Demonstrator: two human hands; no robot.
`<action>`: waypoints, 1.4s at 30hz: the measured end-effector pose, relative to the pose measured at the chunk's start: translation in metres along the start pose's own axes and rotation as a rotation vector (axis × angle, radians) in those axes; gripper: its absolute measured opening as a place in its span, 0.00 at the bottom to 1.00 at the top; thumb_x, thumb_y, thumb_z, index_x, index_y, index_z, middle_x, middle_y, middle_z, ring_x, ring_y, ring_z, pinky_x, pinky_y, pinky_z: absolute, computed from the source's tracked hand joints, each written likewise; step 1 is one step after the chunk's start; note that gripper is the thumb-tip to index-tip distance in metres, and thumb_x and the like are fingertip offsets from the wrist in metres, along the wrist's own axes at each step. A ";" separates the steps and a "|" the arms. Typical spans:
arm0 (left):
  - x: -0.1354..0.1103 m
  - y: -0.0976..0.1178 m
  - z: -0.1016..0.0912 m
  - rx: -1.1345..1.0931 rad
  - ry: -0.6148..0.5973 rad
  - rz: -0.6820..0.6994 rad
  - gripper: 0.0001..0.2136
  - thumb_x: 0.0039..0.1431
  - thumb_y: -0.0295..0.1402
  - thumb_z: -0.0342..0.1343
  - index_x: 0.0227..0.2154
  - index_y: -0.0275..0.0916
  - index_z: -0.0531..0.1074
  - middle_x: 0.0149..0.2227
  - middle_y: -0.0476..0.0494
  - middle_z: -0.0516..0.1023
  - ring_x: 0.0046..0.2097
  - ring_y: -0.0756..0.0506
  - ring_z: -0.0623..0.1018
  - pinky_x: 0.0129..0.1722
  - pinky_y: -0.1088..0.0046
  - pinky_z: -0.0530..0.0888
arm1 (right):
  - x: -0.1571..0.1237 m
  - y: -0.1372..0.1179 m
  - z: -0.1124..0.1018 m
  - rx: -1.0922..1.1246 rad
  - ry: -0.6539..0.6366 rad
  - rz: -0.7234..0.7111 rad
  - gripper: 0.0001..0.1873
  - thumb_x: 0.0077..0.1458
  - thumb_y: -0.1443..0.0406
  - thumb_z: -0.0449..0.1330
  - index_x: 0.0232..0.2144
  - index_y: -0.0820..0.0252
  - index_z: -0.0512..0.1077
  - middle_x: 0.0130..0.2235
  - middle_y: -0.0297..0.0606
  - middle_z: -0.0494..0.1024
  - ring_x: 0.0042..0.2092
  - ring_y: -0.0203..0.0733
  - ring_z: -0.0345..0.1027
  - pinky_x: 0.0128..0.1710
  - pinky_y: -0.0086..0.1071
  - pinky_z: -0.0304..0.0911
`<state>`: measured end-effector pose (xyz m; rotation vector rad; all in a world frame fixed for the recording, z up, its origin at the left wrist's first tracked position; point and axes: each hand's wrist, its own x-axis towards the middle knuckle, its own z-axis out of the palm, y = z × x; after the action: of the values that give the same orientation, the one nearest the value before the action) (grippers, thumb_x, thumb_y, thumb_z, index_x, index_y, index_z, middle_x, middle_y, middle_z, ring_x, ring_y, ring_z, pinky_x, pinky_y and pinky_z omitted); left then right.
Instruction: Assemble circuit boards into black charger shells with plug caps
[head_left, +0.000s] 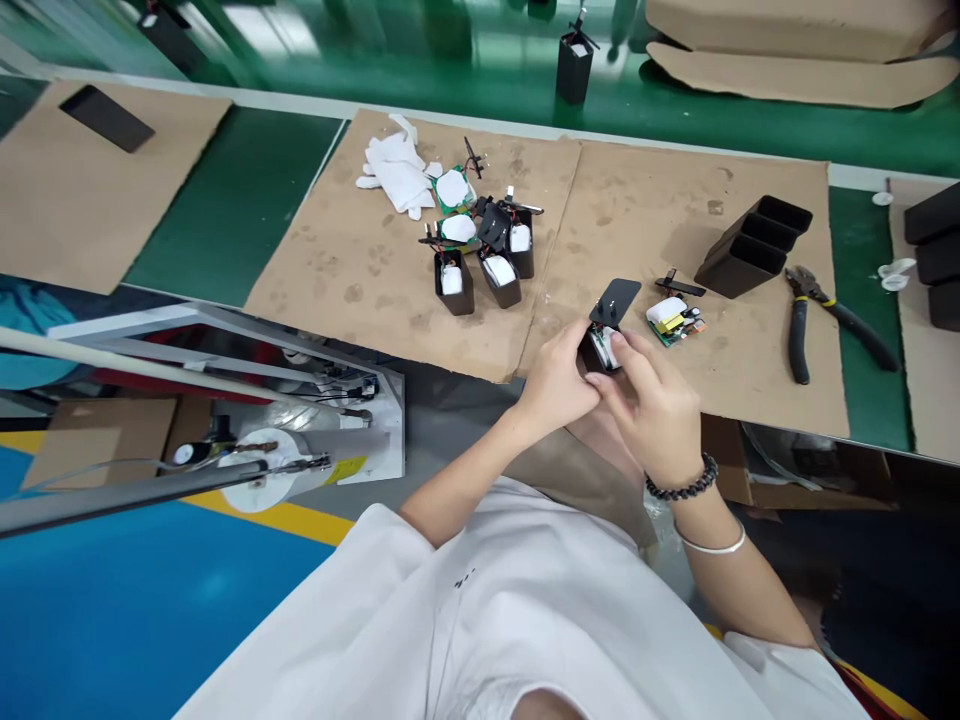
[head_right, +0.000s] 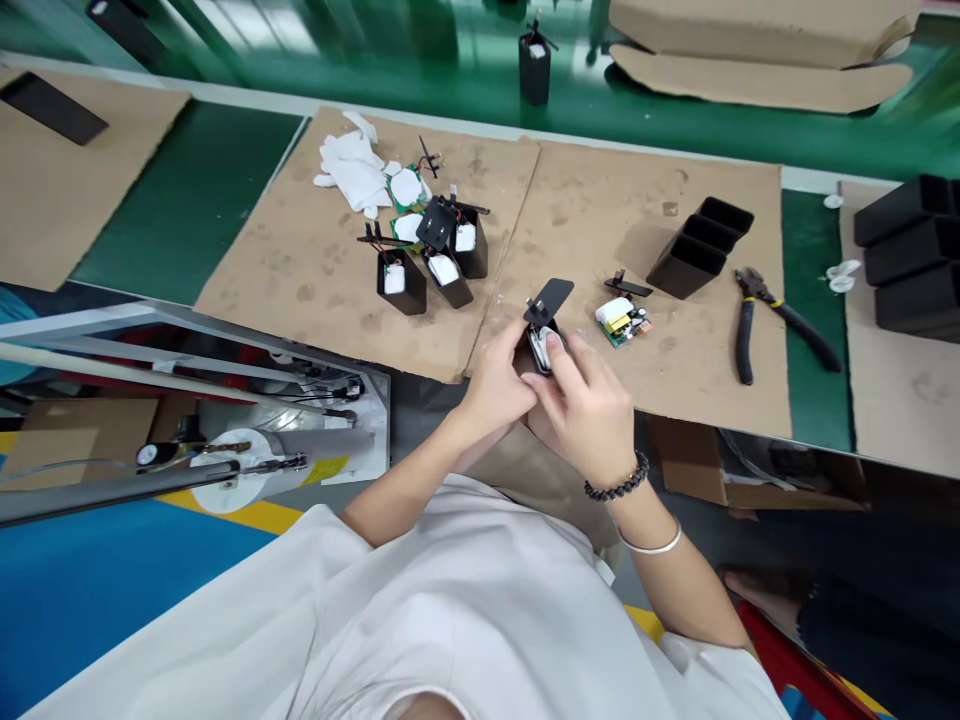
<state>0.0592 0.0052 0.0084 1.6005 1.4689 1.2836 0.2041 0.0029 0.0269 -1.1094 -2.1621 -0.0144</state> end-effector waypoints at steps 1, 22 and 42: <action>0.000 0.000 0.000 0.020 -0.007 -0.007 0.25 0.46 0.25 0.60 0.51 0.38 0.69 0.45 0.39 0.80 0.45 0.38 0.80 0.44 0.63 0.77 | 0.001 0.002 0.002 0.053 0.029 0.012 0.22 0.64 0.59 0.62 0.59 0.57 0.70 0.54 0.47 0.81 0.53 0.49 0.79 0.52 0.38 0.76; 0.015 -0.018 -0.047 -0.659 -0.003 -0.066 0.13 0.57 0.37 0.68 0.41 0.39 0.74 0.39 0.45 0.81 0.41 0.50 0.82 0.45 0.75 0.79 | 0.007 0.008 0.004 0.078 0.232 -0.020 0.16 0.57 0.69 0.67 0.48 0.54 0.79 0.49 0.44 0.84 0.44 0.47 0.83 0.43 0.32 0.78; 0.017 -0.019 -0.044 -0.660 0.036 -0.082 0.13 0.55 0.40 0.69 0.38 0.38 0.75 0.33 0.48 0.80 0.35 0.51 0.80 0.40 0.75 0.79 | 0.010 0.026 0.011 0.050 0.063 0.070 0.08 0.64 0.62 0.60 0.39 0.56 0.79 0.42 0.43 0.84 0.41 0.44 0.81 0.36 0.32 0.76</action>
<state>0.0099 0.0177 0.0111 1.0712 0.9620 1.5429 0.2123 0.0294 0.0168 -1.1403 -2.0565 0.0358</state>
